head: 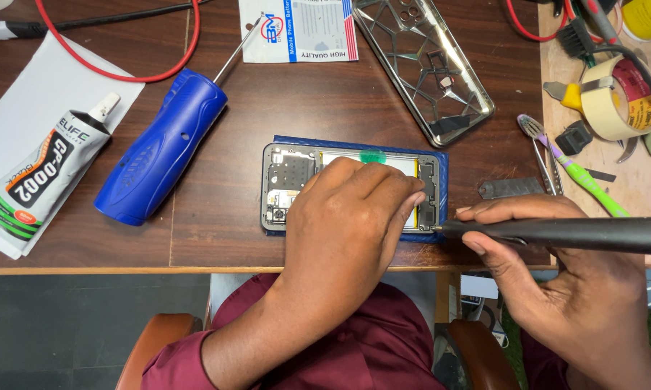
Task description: The person uses a cordless electric screwdriver to remove and re-tighten screws on the internal frame of a disassembled smartphone lying on a repair bench, steadying the phone with the other hand. Near the end, the person picks up a tube of adhesive and applies glue along the edge of the phone body.
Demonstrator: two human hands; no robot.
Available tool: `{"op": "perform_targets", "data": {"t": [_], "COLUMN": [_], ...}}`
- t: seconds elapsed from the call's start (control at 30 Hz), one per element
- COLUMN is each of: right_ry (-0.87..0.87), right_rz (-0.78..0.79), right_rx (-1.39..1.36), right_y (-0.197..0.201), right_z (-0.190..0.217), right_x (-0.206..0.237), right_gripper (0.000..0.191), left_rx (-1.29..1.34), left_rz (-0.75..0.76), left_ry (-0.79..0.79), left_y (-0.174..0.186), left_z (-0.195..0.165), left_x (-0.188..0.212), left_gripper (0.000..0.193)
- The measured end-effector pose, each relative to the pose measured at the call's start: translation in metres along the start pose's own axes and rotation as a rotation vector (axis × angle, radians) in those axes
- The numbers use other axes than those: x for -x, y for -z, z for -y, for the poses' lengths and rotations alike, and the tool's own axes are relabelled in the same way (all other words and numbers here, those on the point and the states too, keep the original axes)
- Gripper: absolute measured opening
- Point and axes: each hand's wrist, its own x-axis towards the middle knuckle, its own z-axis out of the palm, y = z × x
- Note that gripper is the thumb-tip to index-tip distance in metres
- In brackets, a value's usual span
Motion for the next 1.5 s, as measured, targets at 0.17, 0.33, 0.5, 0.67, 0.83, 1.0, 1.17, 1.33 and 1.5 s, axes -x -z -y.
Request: {"op": "perform_targets", "data": {"t": [0.17, 0.33, 0.5, 0.67, 0.83, 1.0, 1.17, 1.33, 1.5], "right_ry": [0.033, 0.007, 0.025, 0.0, -0.054, -0.146, -0.14, -0.126, -0.061], "right_rz": [0.011, 0.011, 0.007, 0.004, -0.012, -0.294, -0.446, -0.421, -0.371], "right_rx": [0.092, 0.045, 0.054, 0.007, -0.039, -0.613, -0.856, -0.68, -0.528], "right_y": [0.001, 0.0, 0.0, -0.002, -0.001, -0.009, -0.023, -0.03, -0.028], "right_z": [0.002, 0.004, 0.004, 0.002, -0.005, -0.015, -0.021, -0.01, -0.001], "right_x": [0.001, 0.0, -0.001, 0.001, 0.006, 0.009, 0.007, 0.007, 0.003], "right_gripper": [0.023, 0.024, 0.025, 0.024, 0.021, 0.012, 0.013, 0.019, 0.022], "left_rx": [-0.003, 0.003, -0.002, -0.013, 0.009, 0.111, 0.172, 0.177, 0.172], "left_rz": [0.008, 0.01, 0.003, 0.0, 0.006, 0.022, 0.046, 0.044, 0.059], "left_ry": [-0.003, -0.003, 0.001, 0.004, 0.024, 0.079, 0.126, 0.144, 0.158], "left_y": [0.001, 0.001, 0.0, 0.0, 0.002, 0.007, 0.008, 0.008, 0.008], "left_z": [0.0, 0.0, -0.001, -0.001, -0.002, 0.0, 0.001, 0.0, 0.001], "left_x": [0.0, 0.0, -0.001, -0.001, -0.002, -0.005, -0.007, -0.007, -0.007], "left_gripper": [0.008, 0.007, 0.007, 0.007, 0.006, 0.011, 0.011, 0.009, 0.01]}}
